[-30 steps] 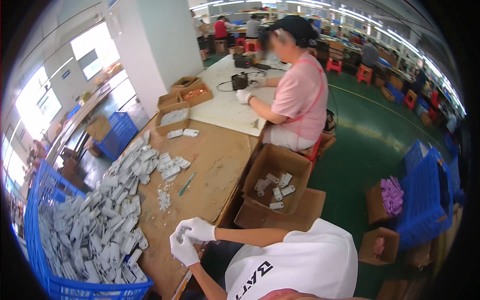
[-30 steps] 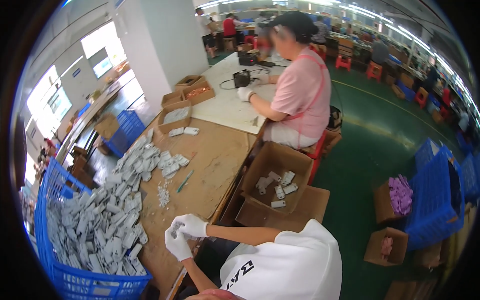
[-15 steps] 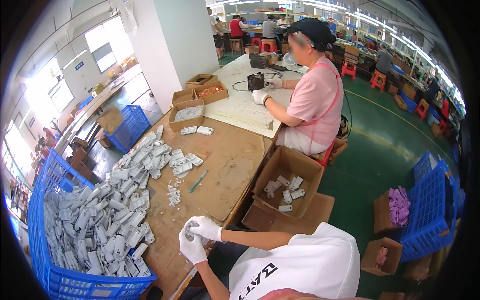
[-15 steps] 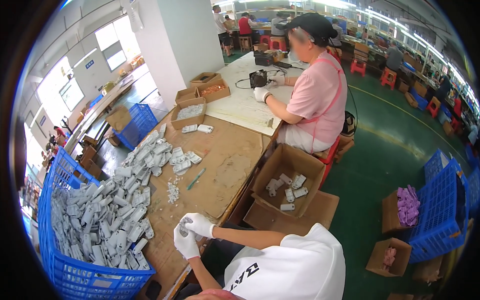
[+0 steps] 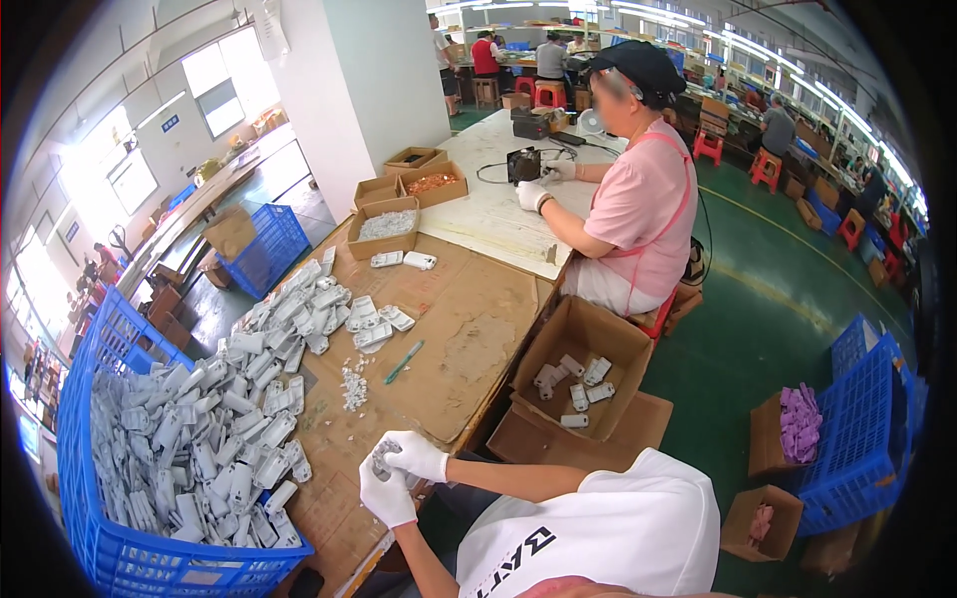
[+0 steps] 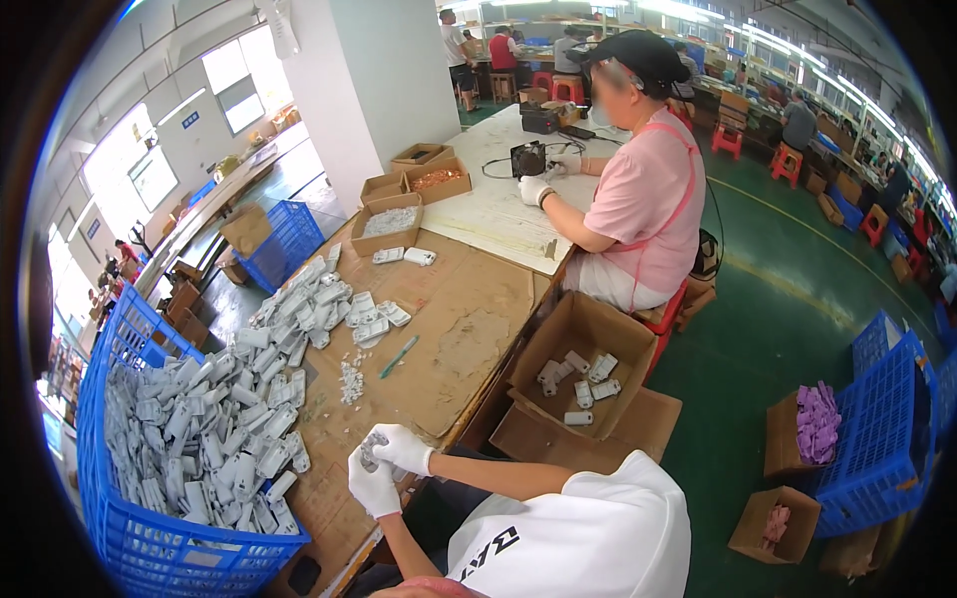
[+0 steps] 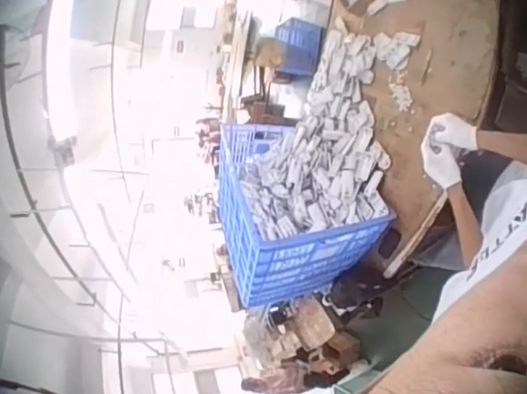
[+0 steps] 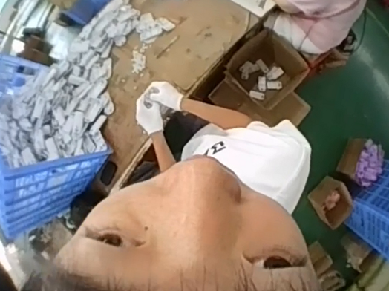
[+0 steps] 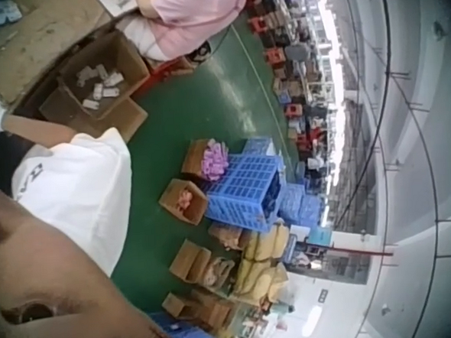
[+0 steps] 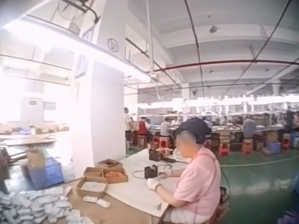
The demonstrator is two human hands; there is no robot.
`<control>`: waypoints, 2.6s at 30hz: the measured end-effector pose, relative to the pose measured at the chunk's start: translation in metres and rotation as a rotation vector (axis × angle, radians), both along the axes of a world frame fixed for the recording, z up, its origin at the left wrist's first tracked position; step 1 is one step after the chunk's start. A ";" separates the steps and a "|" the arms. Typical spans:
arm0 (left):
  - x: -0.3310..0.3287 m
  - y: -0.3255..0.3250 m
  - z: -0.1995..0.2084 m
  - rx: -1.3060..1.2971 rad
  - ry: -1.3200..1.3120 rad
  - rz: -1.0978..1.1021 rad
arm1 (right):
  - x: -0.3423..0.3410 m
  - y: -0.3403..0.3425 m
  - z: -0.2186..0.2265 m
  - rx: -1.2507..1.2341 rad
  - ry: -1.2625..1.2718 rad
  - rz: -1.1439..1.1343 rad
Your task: The person picks up a remote control housing from a pile, inserts a small white component into it by hand, and places the assembly into a cardboard box.
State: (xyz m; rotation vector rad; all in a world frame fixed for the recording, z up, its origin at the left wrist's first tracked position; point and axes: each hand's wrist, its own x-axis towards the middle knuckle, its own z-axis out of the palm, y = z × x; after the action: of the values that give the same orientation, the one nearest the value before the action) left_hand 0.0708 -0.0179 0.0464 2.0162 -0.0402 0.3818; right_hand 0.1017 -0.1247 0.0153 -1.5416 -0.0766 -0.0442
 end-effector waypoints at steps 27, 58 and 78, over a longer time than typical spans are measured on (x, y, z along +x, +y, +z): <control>0.051 -0.007 0.010 -0.668 0.423 -0.373 | 0.002 -0.055 0.025 -0.916 -0.516 -0.053; 0.063 0.098 -0.015 0.695 0.084 0.291 | 0.128 -0.062 0.003 -1.190 -0.744 -0.307; 0.067 0.143 -0.046 0.538 0.026 0.343 | 0.131 -0.027 0.018 -1.331 -0.129 -0.005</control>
State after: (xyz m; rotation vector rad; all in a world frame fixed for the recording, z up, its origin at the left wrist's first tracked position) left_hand 0.1382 0.1254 0.0009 2.5681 0.2470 0.6094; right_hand 0.2330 -0.1515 0.0335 -2.8687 -0.2343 -0.1091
